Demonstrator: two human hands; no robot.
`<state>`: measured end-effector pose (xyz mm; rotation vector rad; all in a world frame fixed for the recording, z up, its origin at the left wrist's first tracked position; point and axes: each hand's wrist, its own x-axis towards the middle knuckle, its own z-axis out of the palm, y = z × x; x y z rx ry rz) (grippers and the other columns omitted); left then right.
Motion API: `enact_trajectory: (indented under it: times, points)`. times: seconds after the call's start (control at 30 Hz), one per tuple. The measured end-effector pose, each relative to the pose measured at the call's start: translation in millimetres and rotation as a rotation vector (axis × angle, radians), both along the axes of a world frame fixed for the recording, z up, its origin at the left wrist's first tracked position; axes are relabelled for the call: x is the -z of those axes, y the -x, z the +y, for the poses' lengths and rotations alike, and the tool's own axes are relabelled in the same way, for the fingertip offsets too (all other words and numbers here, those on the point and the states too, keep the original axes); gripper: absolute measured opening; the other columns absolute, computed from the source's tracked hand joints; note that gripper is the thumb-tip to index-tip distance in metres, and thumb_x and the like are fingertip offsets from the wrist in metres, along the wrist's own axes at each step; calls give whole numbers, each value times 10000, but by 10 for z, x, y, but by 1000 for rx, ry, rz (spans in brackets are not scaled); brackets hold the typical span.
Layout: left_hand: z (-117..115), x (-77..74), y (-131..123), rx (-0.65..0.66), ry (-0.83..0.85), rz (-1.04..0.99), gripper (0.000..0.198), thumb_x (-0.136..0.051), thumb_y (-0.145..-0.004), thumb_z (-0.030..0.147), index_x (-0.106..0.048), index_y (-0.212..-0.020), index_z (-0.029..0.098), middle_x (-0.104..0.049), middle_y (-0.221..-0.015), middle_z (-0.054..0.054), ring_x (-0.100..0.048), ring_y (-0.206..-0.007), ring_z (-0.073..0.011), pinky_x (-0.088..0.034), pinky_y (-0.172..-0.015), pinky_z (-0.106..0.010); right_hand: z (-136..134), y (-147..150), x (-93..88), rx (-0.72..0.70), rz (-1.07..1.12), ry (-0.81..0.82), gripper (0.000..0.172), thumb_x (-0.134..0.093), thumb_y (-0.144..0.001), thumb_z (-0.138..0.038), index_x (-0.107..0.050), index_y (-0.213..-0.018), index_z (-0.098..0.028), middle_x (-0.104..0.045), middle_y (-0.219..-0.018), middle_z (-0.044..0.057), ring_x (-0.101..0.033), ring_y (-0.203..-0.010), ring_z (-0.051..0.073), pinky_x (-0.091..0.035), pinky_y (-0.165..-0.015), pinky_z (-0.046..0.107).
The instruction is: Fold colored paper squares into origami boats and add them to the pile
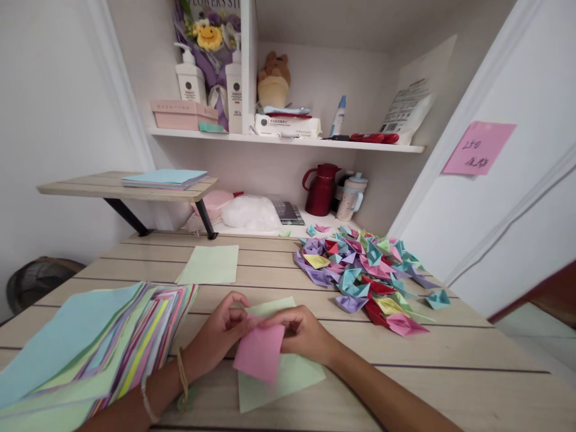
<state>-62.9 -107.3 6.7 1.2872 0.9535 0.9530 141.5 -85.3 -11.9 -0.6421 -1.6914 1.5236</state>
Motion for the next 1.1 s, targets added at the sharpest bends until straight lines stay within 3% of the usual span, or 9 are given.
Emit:
enact_trajectory:
  times: [0.17,0.27,0.37,0.43,0.53,0.67,0.87,1.1]
  points:
    - [10,-15,15,-49,-6,-34,338,-658,-775,440,-439,-898,214,-570,-600,65,-480,-518,-84,-339,-497,-189,-14,12,0,59,71,104,231,-806,-608,-271,-755,-800,-153,-714,-690,37,-634,-592,116,-505,-578,216]
    - [15,-47,19,7,-45,-100,383,-700,-732,457,-492,-922,199,-588,-602,52,-522,-540,-92,-390,-533,-201,-2,7,-13,166,138,116,201,-791,-613,-243,-746,-792,-165,-719,-712,33,-636,-607,117,-514,-585,221]
    - [19,-53,18,78,-39,-138,469,-798,-633,385,-540,-972,189,-682,-780,-15,-609,-653,-130,-463,-617,-239,23,-12,-7,256,163,128,216,-768,-633,-228,-740,-839,-169,-719,-726,35,-630,-602,112,-513,-583,220]
    - [20,-49,15,36,-69,-130,456,-835,-582,319,-596,-944,179,-699,-857,-34,-632,-737,-143,-484,-671,-242,36,-28,4,269,166,131,241,-763,-640,-220,-736,-875,-172,-713,-720,31,-629,-614,109,-509,-585,211]
    - [22,-60,6,-91,-108,-45,273,-795,-635,321,-668,-820,165,-701,-802,-29,-634,-742,-145,-500,-713,-257,39,-44,9,243,170,119,271,-770,-638,-213,-729,-904,-181,-712,-749,26,-633,-643,107,-511,-600,211]
    - [19,-115,-5,-194,-158,54,221,-745,-681,370,-703,-743,163,-701,-747,-26,-626,-718,-155,-509,-736,-282,11,-41,-20,199,150,116,252,-804,-617,-231,-728,-853,-182,-717,-784,21,-649,-674,117,-532,-657,246]
    - [20,-115,-14,-176,-181,112,228,-701,-731,385,-703,-697,159,-697,-705,-24,-616,-684,-146,-512,-711,-271,4,-45,-45,313,94,87,187,-762,-684,-350,-711,-713,-173,-678,-698,15,-590,-640,113,-483,-606,239]
    - [54,-51,-17,-116,-182,102,225,-741,-693,340,-700,-839,174,-716,-842,-26,-641,-769,-152,-520,-724,-269,17,-77,-28,340,7,77,248,-733,-709,-403,-680,-681,-163,-606,-620,-12,-501,-564,87,-405,-530,219]
